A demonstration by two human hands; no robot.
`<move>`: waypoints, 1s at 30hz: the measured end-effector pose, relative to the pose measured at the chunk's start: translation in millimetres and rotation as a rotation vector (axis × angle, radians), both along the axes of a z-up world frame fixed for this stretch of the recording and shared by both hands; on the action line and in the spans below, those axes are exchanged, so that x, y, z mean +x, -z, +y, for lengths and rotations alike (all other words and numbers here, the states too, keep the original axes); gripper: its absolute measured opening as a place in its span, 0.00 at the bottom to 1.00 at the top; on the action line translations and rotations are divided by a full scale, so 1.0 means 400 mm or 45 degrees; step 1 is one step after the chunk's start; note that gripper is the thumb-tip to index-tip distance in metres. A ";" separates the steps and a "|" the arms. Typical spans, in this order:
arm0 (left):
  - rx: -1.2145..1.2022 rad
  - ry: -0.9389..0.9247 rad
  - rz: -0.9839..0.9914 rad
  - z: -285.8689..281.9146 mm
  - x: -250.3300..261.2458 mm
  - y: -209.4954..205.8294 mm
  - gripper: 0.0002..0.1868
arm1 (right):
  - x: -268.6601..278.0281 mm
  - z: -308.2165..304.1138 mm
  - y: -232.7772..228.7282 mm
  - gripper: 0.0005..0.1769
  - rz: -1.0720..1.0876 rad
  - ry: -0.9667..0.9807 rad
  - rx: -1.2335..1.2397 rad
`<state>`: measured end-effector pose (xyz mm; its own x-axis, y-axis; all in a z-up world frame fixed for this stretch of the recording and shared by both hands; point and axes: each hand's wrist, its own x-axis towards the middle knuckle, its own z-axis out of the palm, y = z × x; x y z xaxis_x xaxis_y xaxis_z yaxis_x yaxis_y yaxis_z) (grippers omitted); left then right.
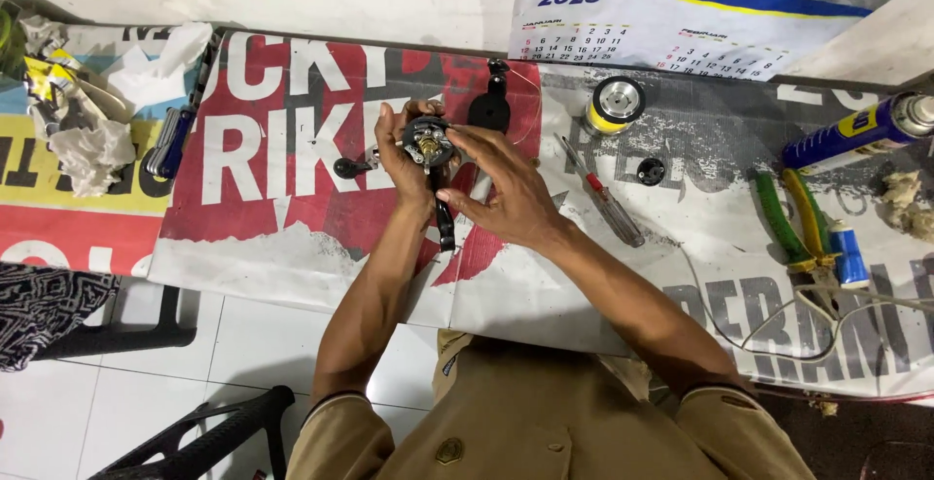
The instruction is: The person disassembles a fishing reel by removing the side plate and spool. They then use a screwdriver to adjust internal components and apply lubricant from a spray can to the mechanism before reassembling the parts.
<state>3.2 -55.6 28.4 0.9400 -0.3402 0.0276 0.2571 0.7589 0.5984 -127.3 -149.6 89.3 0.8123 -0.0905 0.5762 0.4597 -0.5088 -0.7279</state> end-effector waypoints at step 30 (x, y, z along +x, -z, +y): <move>0.085 0.128 -0.170 -0.002 -0.032 -0.010 0.21 | 0.061 -0.035 0.005 0.20 -0.166 0.116 0.089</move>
